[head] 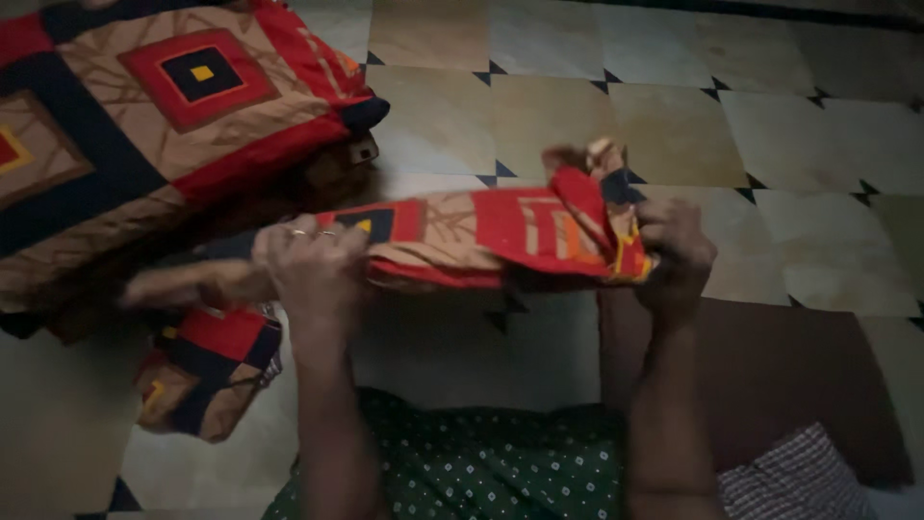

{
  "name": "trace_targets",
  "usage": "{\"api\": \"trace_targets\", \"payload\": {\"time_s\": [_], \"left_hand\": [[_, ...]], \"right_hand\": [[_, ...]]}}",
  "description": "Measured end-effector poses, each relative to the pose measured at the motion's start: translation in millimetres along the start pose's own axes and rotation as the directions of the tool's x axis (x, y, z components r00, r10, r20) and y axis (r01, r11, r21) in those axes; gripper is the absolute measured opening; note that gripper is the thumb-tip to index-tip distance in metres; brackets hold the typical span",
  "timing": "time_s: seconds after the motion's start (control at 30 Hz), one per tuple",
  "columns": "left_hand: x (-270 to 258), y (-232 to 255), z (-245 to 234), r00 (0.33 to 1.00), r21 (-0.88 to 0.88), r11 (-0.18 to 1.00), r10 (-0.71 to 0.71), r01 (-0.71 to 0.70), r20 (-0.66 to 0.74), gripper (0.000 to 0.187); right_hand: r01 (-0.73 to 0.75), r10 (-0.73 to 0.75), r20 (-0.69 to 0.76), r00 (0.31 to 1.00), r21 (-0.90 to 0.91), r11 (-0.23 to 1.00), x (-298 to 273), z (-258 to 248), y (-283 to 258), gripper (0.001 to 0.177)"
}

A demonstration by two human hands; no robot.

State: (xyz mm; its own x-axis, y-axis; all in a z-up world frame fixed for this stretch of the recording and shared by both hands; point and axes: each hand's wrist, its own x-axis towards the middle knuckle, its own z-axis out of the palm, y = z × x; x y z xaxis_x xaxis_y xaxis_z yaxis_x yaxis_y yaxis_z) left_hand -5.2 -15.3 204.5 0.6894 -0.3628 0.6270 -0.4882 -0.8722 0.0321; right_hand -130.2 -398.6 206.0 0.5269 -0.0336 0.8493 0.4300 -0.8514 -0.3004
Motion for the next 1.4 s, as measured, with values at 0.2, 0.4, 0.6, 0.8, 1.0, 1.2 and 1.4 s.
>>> {"api": "trace_targets", "payload": {"time_s": [0.2, 0.4, 0.6, 0.8, 1.0, 1.2, 1.4], "left_hand": [[5.9, 18.1, -25.4, 0.658, -0.329, 0.912, 0.092, 0.246, 0.748, 0.030], [-9.9, -13.3, 81.0, 0.459, 0.061, 0.909, -0.265, 0.412, 0.848, 0.067], [-88.6, -52.9, 180.7, 0.203, 0.233, 0.532, -0.635, 0.814, 0.745, 0.107], [-139.4, -94.7, 219.6, 0.132, 0.140, 0.314, -0.706, 0.939, 0.696, 0.153], [-162.3, -124.2, 246.7, 0.275, 0.074, 0.437, -0.680, 0.897, 0.679, 0.130], [-162.0, -160.5, 233.6, 0.377, -0.041, 0.491, -0.610, 0.870, 0.697, 0.129], [-161.1, -174.2, 163.9, 0.119, 0.627, 0.473, -0.846, 0.619, 0.520, 0.043]], "right_hand": [[-0.617, 0.618, 0.700, 0.358, -0.319, 0.720, -87.7, 9.1, 127.0, 0.024], [-0.709, 0.633, 0.671, 0.387, -0.222, 0.669, -190.6, 75.7, 202.8, 0.047], [-0.428, 0.678, 0.620, 0.395, -0.529, 0.733, -199.6, 148.5, 151.1, 0.080], [-0.388, 0.696, 0.435, 0.572, -0.604, 0.696, -207.7, 167.7, 133.9, 0.061], [-0.409, 0.640, 0.377, 0.669, -0.532, 0.741, -229.6, 169.1, 167.4, 0.053], [-0.349, 0.735, 0.673, 0.082, -0.671, 0.654, -206.1, 154.2, 175.6, 0.051], [-0.424, 0.570, 0.742, 0.351, -0.417, 0.804, -187.3, 152.5, 149.0, 0.054]]}}
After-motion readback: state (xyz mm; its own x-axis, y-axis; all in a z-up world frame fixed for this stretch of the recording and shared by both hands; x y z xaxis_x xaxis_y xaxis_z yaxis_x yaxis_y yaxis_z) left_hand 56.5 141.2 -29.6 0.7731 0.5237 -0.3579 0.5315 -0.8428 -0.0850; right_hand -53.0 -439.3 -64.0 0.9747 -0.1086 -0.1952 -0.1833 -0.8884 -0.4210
